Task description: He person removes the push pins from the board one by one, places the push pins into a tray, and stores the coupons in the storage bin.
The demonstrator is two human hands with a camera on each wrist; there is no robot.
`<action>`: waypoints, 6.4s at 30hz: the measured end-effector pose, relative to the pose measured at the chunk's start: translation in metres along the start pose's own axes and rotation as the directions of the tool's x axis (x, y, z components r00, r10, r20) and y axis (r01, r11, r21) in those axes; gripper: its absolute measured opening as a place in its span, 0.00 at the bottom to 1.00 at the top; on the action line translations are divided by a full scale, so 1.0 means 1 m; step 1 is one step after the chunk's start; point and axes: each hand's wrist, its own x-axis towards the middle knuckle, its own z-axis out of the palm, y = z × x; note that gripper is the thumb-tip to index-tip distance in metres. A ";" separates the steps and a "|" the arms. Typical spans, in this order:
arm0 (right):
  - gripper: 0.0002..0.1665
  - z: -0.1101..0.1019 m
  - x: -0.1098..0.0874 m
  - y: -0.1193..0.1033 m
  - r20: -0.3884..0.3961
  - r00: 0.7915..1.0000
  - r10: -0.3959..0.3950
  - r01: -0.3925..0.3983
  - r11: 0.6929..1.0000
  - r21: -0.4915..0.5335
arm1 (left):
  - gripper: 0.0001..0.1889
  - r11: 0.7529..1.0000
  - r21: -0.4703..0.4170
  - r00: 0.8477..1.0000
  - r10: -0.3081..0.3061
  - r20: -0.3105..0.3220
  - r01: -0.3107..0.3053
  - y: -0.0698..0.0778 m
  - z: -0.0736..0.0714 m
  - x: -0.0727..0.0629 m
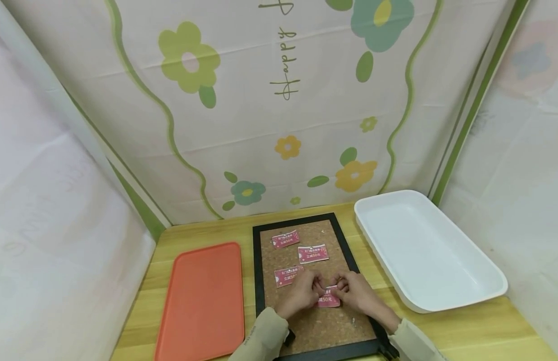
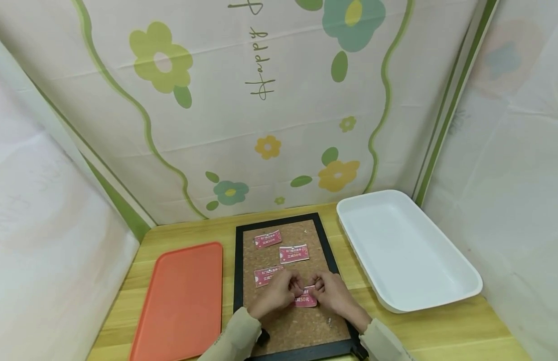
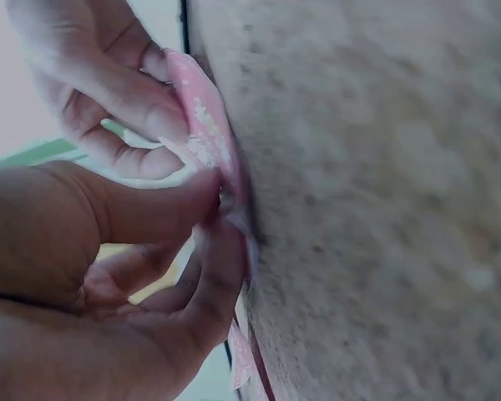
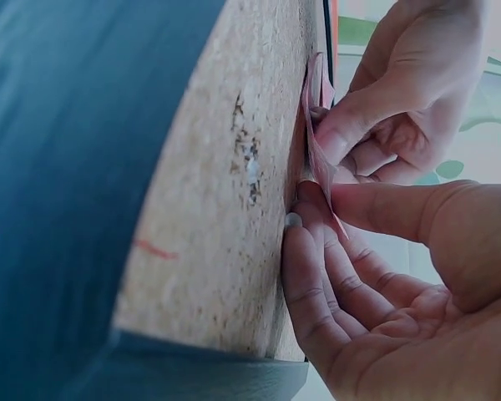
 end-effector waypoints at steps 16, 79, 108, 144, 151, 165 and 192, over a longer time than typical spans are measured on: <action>0.03 -0.001 0.001 0.002 0.012 1.000 0.004 -0.004 1.000 0.017 | 0.07 0.993 -0.113 0.998 0.042 0.046 -0.036 -0.006 -0.009 -0.010; 0.06 -0.081 0.008 -0.008 -0.222 0.975 -0.001 -0.011 0.999 -0.054 | 0.03 0.994 -0.101 0.925 -0.070 -0.373 0.035 -0.079 -0.121 -0.075; 0.11 -0.135 0.013 0.013 -0.347 0.938 -0.013 -0.028 0.993 -0.114 | 0.05 0.990 -0.033 0.871 -0.139 -0.472 0.141 -0.118 -0.149 -0.102; 0.15 -0.188 0.039 0.077 -0.397 0.912 0.101 -0.153 0.983 -0.101 | 0.05 0.961 0.010 0.841 -0.235 -0.487 0.275 -0.132 -0.151 -0.114; 0.15 -0.185 0.048 0.094 -0.360 0.920 0.155 -0.203 0.974 -0.099 | 0.05 0.958 0.016 0.843 -0.244 -0.479 0.286 -0.139 -0.147 -0.115; 0.16 -0.183 0.057 0.108 -0.247 0.936 0.250 -0.290 0.946 -0.142 | 0.05 0.949 0.030 0.837 -0.261 -0.482 0.314 -0.137 -0.147 -0.113; 0.18 -0.178 0.066 0.126 -0.226 0.929 0.294 -0.342 0.915 -0.217 | 0.05 0.949 0.048 0.838 -0.249 -0.486 0.310 -0.139 -0.143 -0.106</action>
